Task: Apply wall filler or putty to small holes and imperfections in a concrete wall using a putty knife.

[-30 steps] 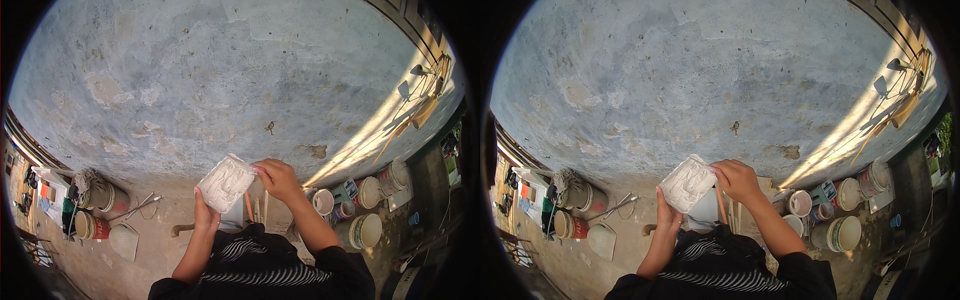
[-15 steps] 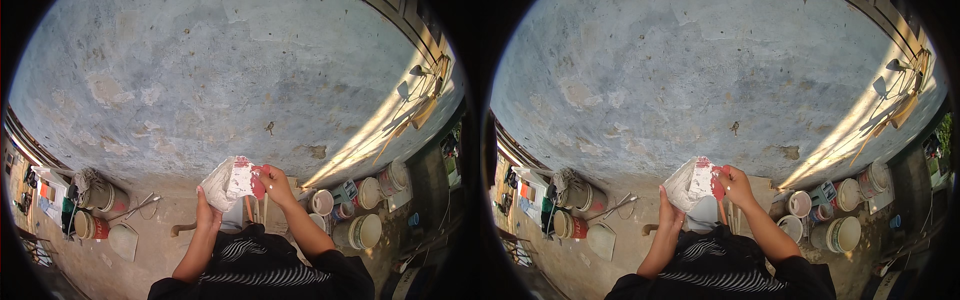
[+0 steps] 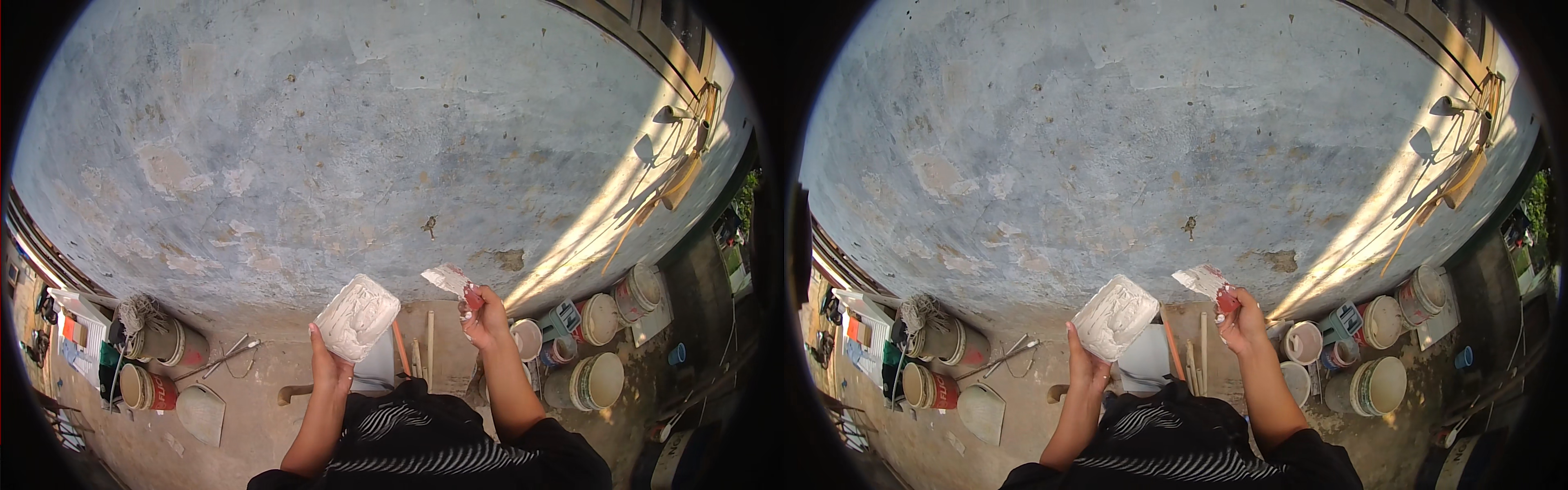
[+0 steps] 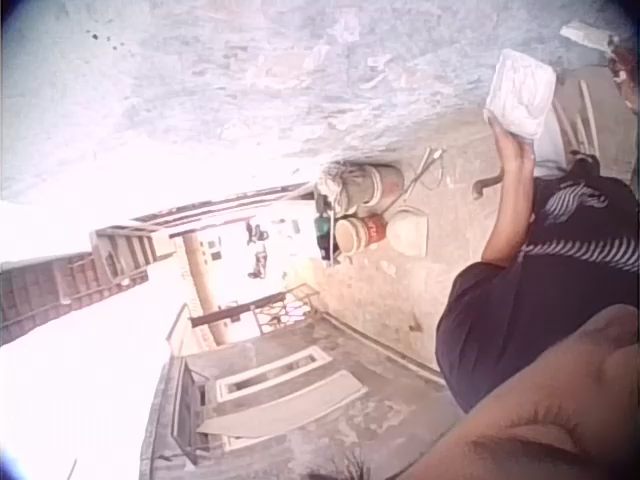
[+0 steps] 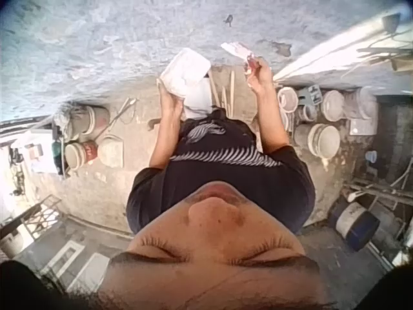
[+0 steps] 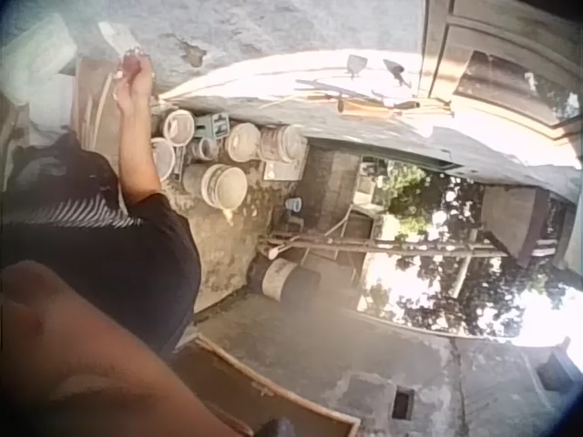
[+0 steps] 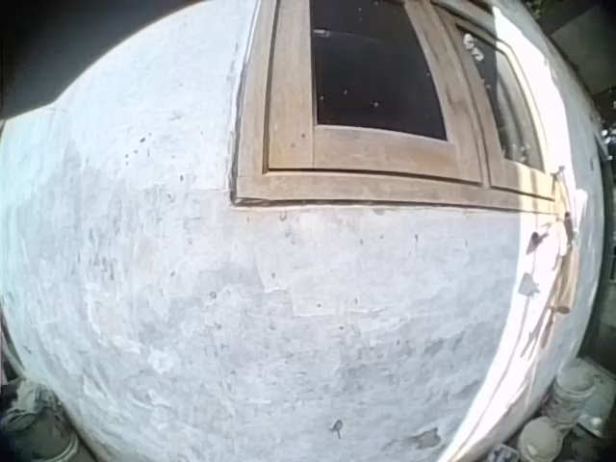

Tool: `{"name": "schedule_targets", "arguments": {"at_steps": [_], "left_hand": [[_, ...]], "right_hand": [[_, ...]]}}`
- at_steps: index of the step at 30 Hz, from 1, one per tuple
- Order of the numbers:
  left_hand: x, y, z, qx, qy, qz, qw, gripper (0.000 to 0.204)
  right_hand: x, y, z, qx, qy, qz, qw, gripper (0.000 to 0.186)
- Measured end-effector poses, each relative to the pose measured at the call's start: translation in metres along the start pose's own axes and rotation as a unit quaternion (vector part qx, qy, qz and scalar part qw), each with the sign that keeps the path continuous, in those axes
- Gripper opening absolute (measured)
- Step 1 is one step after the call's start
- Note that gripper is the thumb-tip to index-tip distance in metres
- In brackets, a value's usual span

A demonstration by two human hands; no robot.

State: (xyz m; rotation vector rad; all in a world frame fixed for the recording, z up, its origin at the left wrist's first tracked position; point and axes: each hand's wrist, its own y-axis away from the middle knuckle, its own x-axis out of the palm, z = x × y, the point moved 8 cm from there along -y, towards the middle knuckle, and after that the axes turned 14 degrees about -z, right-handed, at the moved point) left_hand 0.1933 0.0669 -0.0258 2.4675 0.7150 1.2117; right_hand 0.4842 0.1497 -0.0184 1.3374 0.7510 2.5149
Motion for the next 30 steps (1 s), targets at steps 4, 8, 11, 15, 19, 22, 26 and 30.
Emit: {"name": "schedule_targets", "arguments": {"at_steps": [4, 8, 11, 15, 19, 22, 26, 30], "left_hand": [[-0.003, -0.002, 0.001, -0.007, 0.002, -0.005, 1.0, 0.075], [-0.004, -0.005, 0.002, -0.009, 0.002, 0.001, 1.0, 0.075], [-0.002, -0.002, 0.0, -0.014, 0.008, -0.01, 1.0, 0.072], [-0.006, -0.004, -0.003, -0.006, 0.019, -0.005, 1.0, 0.073], [-0.008, -0.003, -0.005, -0.002, 0.017, -0.006, 1.0, 0.074], [-0.012, -0.005, -0.003, -0.005, 0.026, -0.001, 1.0, 0.073], [-0.011, -0.005, -0.001, -0.009, 0.022, -0.003, 1.0, 0.073], [-0.008, -0.002, 0.0, -0.017, 0.018, -0.009, 1.0, 0.072]], "right_hand": [[-0.002, -0.01, 0.042, -0.102, -0.011, -0.049, 0.994, 0.009], [0.019, -0.032, 0.065, -0.143, 0.009, -0.055, 0.988, 0.013], [0.031, -0.056, 0.062, -0.118, 0.023, -0.045, 0.992, 0.014], [0.047, -0.072, 0.051, -0.104, 0.008, -0.068, 0.992, 0.013], [0.04, -0.09, 0.057, -0.116, -0.026, -0.11, 0.987, 0.012], [0.046, -0.096, 0.063, -0.121, -0.041, -0.116, 0.985, 0.012], [0.061, -0.093, 0.07, -0.128, -0.09, -0.128, 0.979, 0.011], [0.062, -0.093, 0.068, -0.115, -0.141, -0.13, 0.975, 0.011]]}}
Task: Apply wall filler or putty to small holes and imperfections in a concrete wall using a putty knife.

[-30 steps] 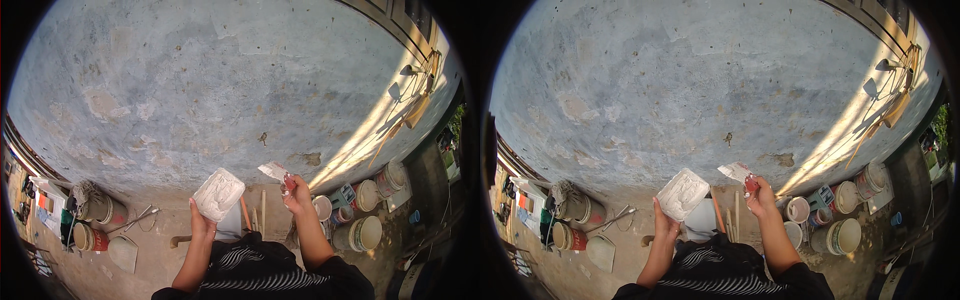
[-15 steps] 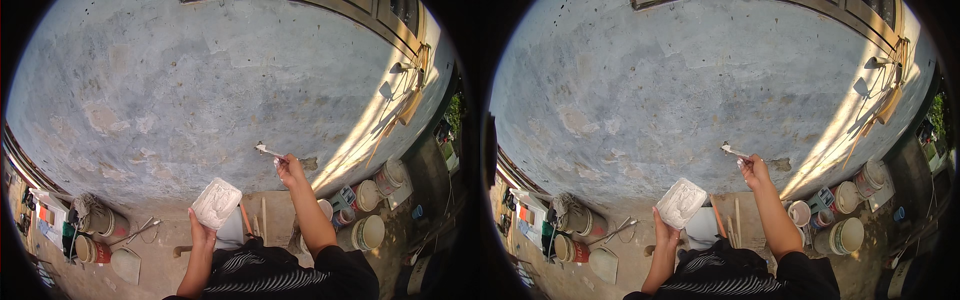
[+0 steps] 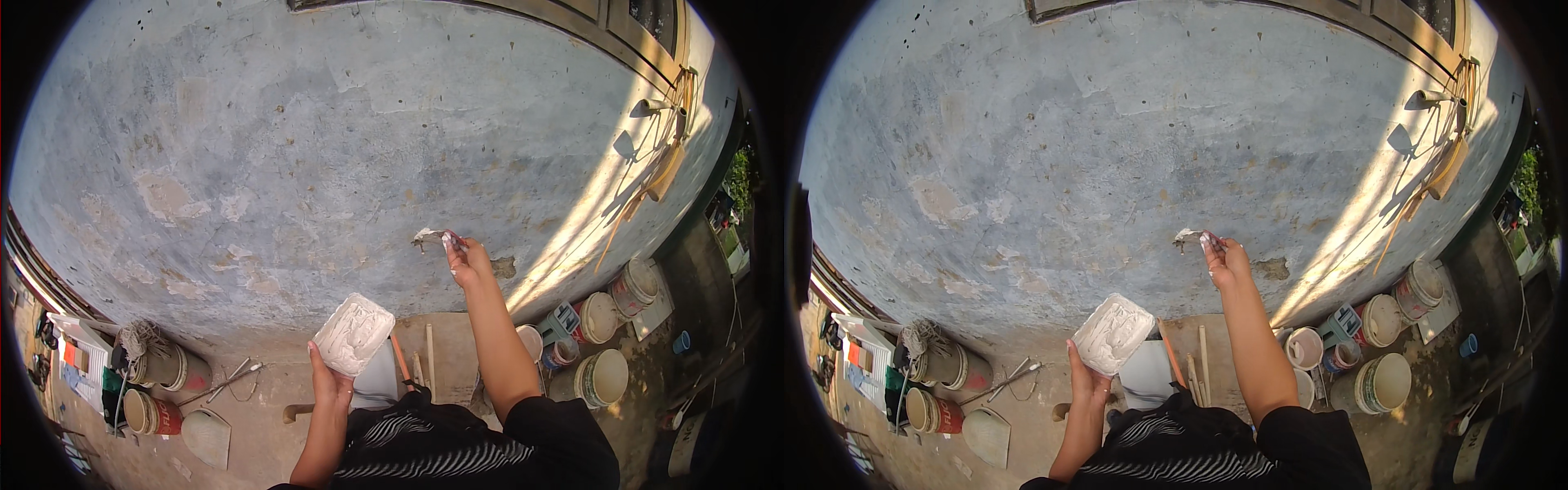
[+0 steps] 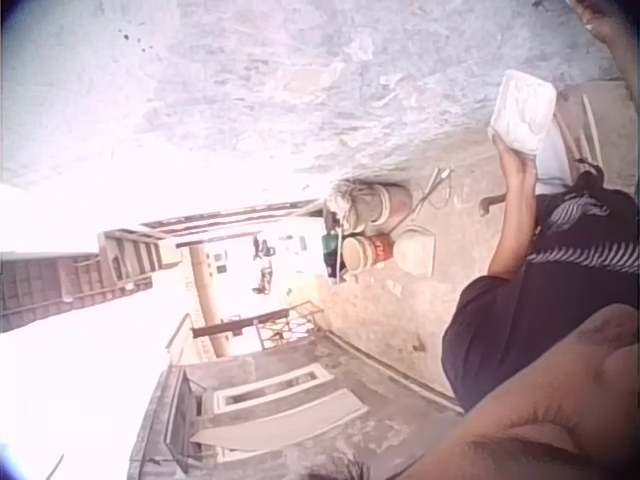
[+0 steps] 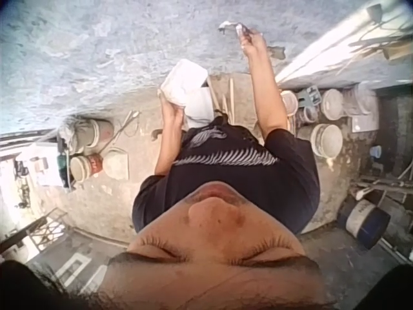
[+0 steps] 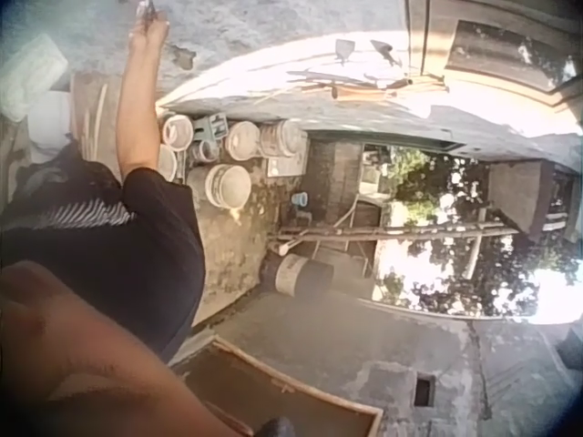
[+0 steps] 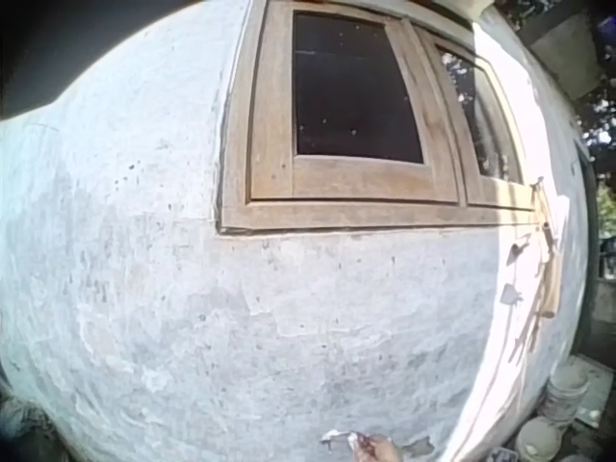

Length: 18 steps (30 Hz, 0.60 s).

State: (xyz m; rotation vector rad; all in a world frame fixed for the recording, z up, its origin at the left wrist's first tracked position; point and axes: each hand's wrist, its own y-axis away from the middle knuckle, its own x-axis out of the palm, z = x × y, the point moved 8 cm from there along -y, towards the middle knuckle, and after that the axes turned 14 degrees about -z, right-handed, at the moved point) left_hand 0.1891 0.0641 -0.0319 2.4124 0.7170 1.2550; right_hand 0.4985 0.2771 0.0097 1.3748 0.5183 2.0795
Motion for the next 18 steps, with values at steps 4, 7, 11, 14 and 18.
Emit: {"name": "schedule_targets", "arguments": {"at_steps": [4, 7, 11, 14, 18], "left_hand": [[-0.002, -0.001, 0.001, -0.001, -0.002, 0.0, 1.0, 0.072], [-0.005, 0.0, -0.001, 0.004, -0.002, 0.007, 1.0, 0.071], [-0.013, 0.003, -0.001, 0.004, -0.009, -0.012, 1.0, 0.071], [-0.013, 0.004, -0.003, 0.008, -0.004, -0.003, 1.0, 0.072], [-0.017, 0.007, -0.006, 0.005, -0.005, -0.012, 1.0, 0.072]], "right_hand": [[-0.009, -0.005, -0.002, 0.033, -0.057, 0.042, 0.997, 0.013], [-0.012, -0.002, 0.0, 0.031, -0.07, 0.074, 0.994, 0.012], [-0.027, 0.008, -0.003, -0.005, -0.007, 0.113, 0.994, 0.013], [-0.046, 0.011, -0.004, 0.001, 0.008, 0.141, 0.99, 0.014], [-0.057, 0.013, -0.009, -0.017, 0.084, 0.089, 0.992, 0.013]]}}
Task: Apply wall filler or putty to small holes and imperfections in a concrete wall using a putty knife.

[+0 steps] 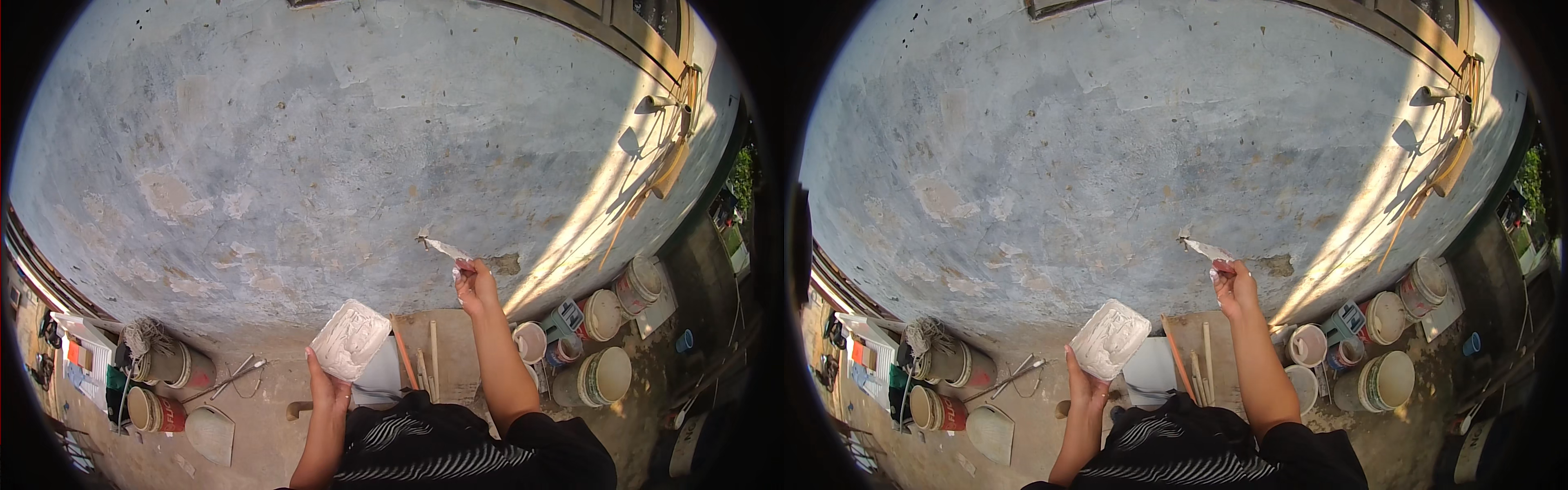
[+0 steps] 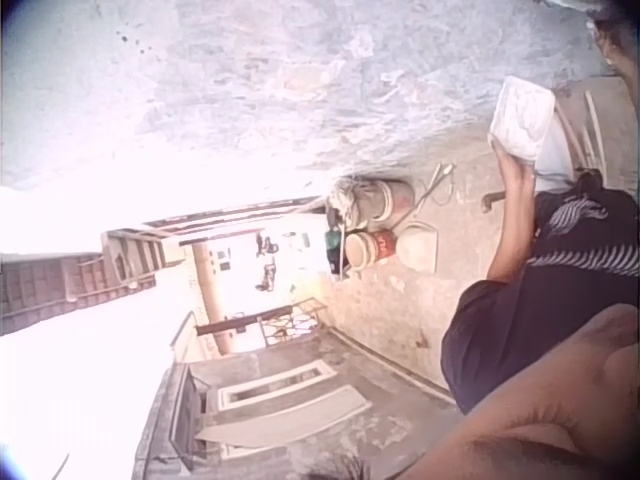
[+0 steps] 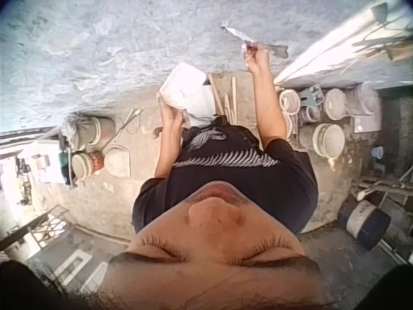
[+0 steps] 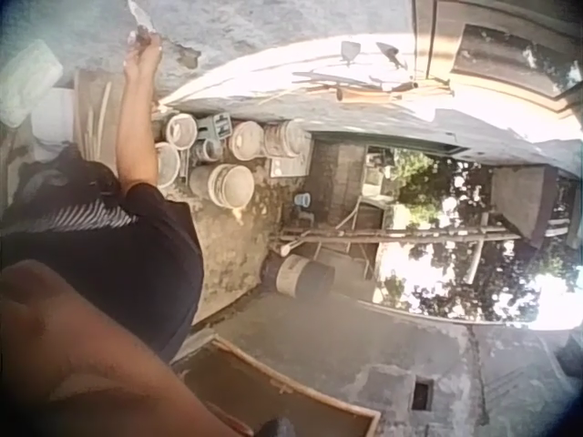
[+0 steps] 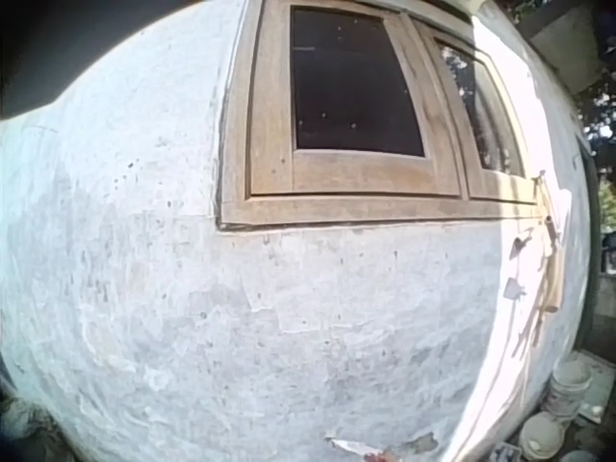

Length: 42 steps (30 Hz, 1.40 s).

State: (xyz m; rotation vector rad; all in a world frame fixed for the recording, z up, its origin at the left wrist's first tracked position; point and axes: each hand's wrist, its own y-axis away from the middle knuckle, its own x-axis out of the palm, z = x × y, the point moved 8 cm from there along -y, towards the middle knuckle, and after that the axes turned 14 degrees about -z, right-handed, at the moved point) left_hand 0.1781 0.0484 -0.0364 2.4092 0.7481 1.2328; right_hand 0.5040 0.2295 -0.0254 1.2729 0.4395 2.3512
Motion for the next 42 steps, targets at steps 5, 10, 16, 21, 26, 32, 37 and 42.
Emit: {"name": "schedule_targets", "arguments": {"at_steps": [5, 10, 16, 21, 26, 32, 37, 42], "left_hand": [[0.003, 0.001, -0.002, -0.001, -0.002, 0.0, 1.0, 0.073], [0.002, -0.002, -0.002, 0.001, 0.0, 0.01, 1.0, 0.072], [0.002, -0.006, 0.0, 0.004, -0.001, 0.016, 1.0, 0.073], [0.004, -0.006, 0.003, -0.003, -0.006, 0.016, 1.0, 0.074], [0.004, -0.007, 0.007, -0.011, -0.012, 0.004, 1.0, 0.074], [0.001, -0.006, 0.009, -0.006, -0.015, 0.017, 1.0, 0.075], [0.001, -0.006, 0.013, -0.017, -0.019, 0.01, 1.0, 0.074], [0.005, -0.003, 0.015, -0.021, -0.028, 0.01, 0.999, 0.074]], "right_hand": [[0.008, -0.004, 0.004, 0.016, 0.03, -0.004, 0.999, 0.014], [0.027, -0.01, 0.0, 0.01, 0.007, -0.027, 1.0, 0.012], [0.043, -0.018, 0.015, 0.018, -0.069, -0.033, 0.997, 0.01], [0.046, -0.014, 0.03, 0.013, -0.101, -0.045, 0.994, 0.01], [0.041, 0.005, 0.032, -0.027, -0.058, 0.015, 0.998, 0.014], [0.002, 0.019, 0.019, -0.05, -0.029, -0.01, 0.998, 0.017], [-0.036, 0.014, -0.007, -0.018, 0.015, -0.05, 0.998, 0.021], [-0.024, 0.007, -0.036, 0.051, 0.014, -0.036, 0.998, 0.018]]}}
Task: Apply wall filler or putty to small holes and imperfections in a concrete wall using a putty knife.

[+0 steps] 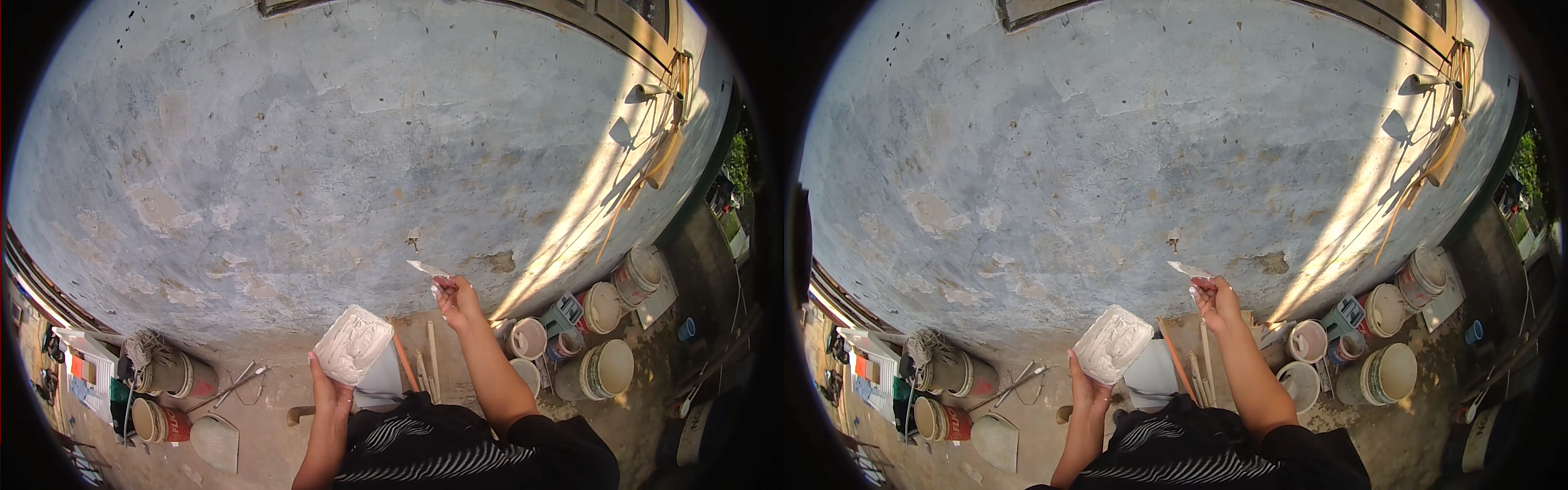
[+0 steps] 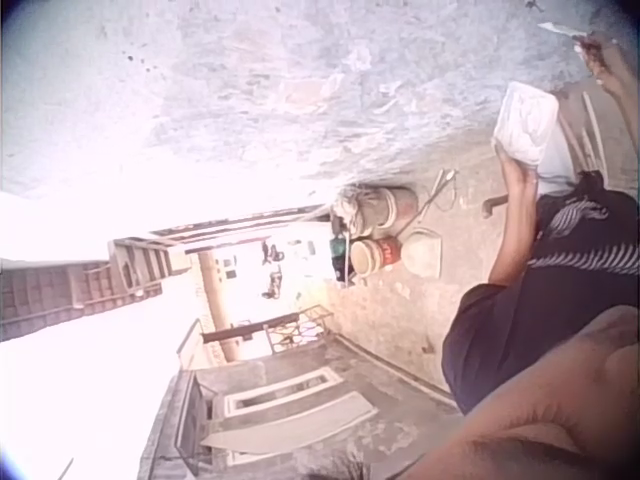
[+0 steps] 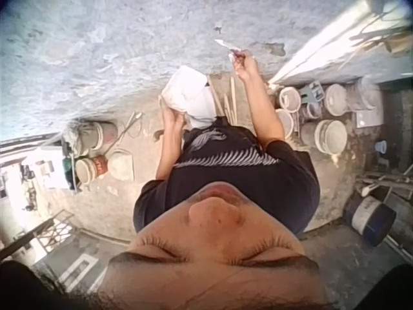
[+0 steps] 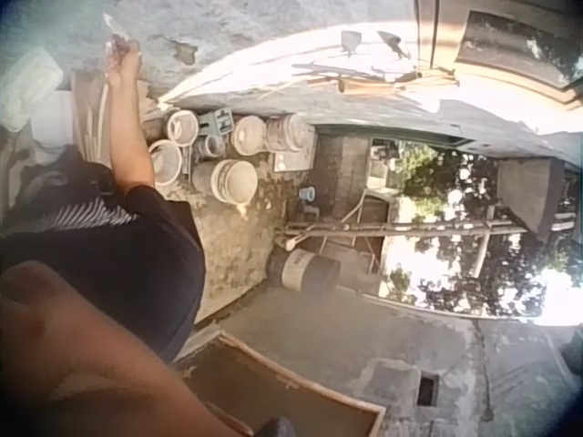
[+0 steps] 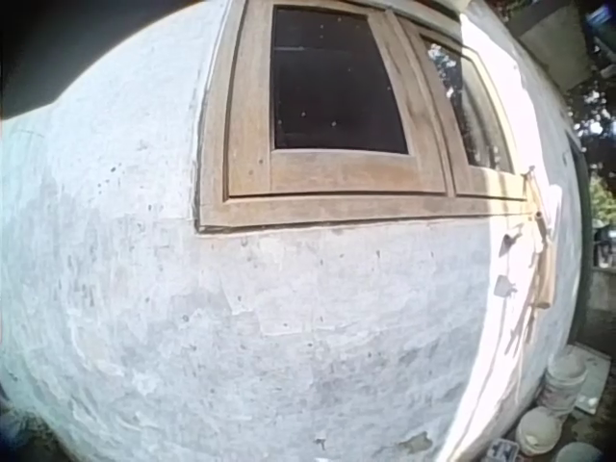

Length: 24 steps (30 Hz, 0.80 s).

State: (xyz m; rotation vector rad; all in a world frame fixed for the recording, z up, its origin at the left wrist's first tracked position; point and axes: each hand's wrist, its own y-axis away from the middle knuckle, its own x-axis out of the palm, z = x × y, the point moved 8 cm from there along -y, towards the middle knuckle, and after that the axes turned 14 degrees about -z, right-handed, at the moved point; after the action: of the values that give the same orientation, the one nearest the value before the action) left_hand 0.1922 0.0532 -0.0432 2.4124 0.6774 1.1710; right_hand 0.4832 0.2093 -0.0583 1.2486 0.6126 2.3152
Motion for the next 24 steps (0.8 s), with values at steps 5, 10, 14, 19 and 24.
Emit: {"name": "schedule_targets", "arguments": {"at_steps": [5, 10, 14, 19, 24], "left_hand": [[-0.001, -0.002, 0.001, -0.002, 0.007, -0.002, 1.0, 0.073], [-0.001, 0.004, -0.003, 0.007, -0.001, -0.008, 1.0, 0.074], [-0.008, 0.004, -0.007, 0.012, -0.009, -0.022, 1.0, 0.074], [-0.002, 0.008, -0.009, 0.017, -0.029, -0.002, 0.999, 0.074], [0.003, 0.006, -0.005, 0.012, -0.045, -0.008, 0.999, 0.071]], "right_hand": [[0.032, -0.003, -0.016, 0.053, -0.059, -0.001, 0.997, 0.013], [0.029, -0.033, -0.03, 0.093, -0.173, -0.025, 0.98, 0.018], [0.021, -0.048, -0.042, 0.093, -0.193, -0.033, 0.976, 0.021], [0.023, -0.06, -0.051, 0.083, -0.276, -0.029, 0.957, 0.024], [0.042, -0.068, -0.036, 0.088, -0.3, -0.041, 0.949, 0.026]]}}
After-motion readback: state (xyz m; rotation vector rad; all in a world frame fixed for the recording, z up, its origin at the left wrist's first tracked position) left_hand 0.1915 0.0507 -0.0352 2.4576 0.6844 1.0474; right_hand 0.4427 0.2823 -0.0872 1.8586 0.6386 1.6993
